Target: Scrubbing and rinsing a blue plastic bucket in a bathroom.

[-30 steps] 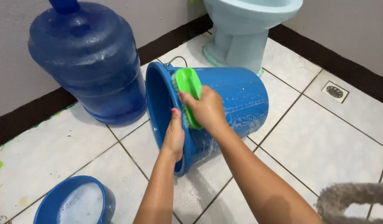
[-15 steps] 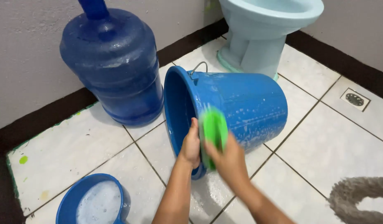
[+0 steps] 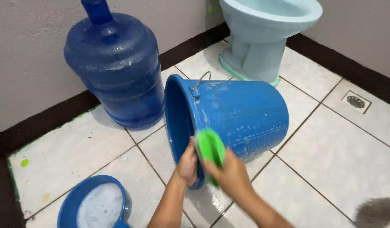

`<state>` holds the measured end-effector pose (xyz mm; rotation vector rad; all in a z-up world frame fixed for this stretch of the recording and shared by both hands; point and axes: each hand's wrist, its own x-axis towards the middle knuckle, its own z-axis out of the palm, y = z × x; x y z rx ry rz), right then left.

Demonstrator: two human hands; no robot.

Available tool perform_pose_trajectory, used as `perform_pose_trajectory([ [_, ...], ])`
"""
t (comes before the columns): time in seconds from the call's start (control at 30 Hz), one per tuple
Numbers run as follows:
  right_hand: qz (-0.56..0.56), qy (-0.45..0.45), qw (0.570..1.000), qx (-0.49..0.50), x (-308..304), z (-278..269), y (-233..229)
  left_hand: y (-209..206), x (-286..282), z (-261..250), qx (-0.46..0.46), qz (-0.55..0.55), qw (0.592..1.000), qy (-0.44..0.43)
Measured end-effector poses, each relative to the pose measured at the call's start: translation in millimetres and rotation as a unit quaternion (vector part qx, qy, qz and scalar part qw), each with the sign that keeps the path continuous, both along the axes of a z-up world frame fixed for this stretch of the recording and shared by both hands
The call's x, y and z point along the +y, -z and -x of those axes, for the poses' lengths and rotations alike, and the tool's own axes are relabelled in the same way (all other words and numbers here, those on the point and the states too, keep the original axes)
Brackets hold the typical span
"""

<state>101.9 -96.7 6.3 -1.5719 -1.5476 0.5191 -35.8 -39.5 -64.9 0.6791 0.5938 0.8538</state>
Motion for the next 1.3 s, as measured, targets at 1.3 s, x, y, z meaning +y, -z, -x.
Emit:
perform_pose_trajectory([
  [1.3,0.183,0.216,0.952,0.112,47,-153,52,-5,-21,25,0.255,0.008,0.967,-0.021],
])
